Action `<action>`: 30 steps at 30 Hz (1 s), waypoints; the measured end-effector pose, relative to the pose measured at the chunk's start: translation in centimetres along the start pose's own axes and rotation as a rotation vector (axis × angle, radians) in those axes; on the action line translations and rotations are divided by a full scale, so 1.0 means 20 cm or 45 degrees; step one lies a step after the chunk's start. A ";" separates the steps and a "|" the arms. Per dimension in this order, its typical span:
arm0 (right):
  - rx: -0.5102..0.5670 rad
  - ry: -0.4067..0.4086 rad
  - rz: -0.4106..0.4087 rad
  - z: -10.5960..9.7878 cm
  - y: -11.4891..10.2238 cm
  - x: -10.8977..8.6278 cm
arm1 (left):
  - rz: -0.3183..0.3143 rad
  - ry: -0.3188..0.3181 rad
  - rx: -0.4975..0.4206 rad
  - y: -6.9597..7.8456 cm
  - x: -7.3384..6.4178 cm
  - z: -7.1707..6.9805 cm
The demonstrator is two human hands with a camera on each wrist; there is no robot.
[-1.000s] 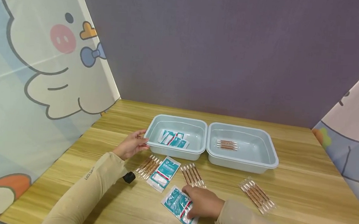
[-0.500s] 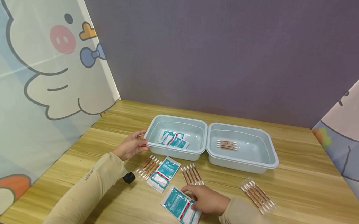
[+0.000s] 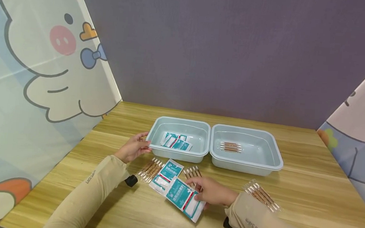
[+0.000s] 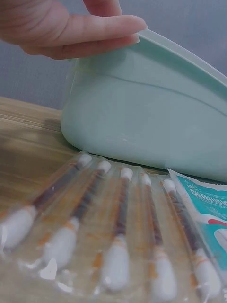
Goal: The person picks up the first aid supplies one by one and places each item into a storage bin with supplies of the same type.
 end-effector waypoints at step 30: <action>-0.045 0.021 -0.103 -0.21 -0.22 -0.01 | -0.025 0.017 0.014 0.01 0.00 0.01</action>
Point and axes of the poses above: each hand's wrist, its own x-axis towards the middle knuckle, its own z-axis out of the palm, y = z × x, the point moved 1 cm from there along x, towards the middle knuckle, and after that the axes turned 11 degrees about z, right-handed, at the moved point
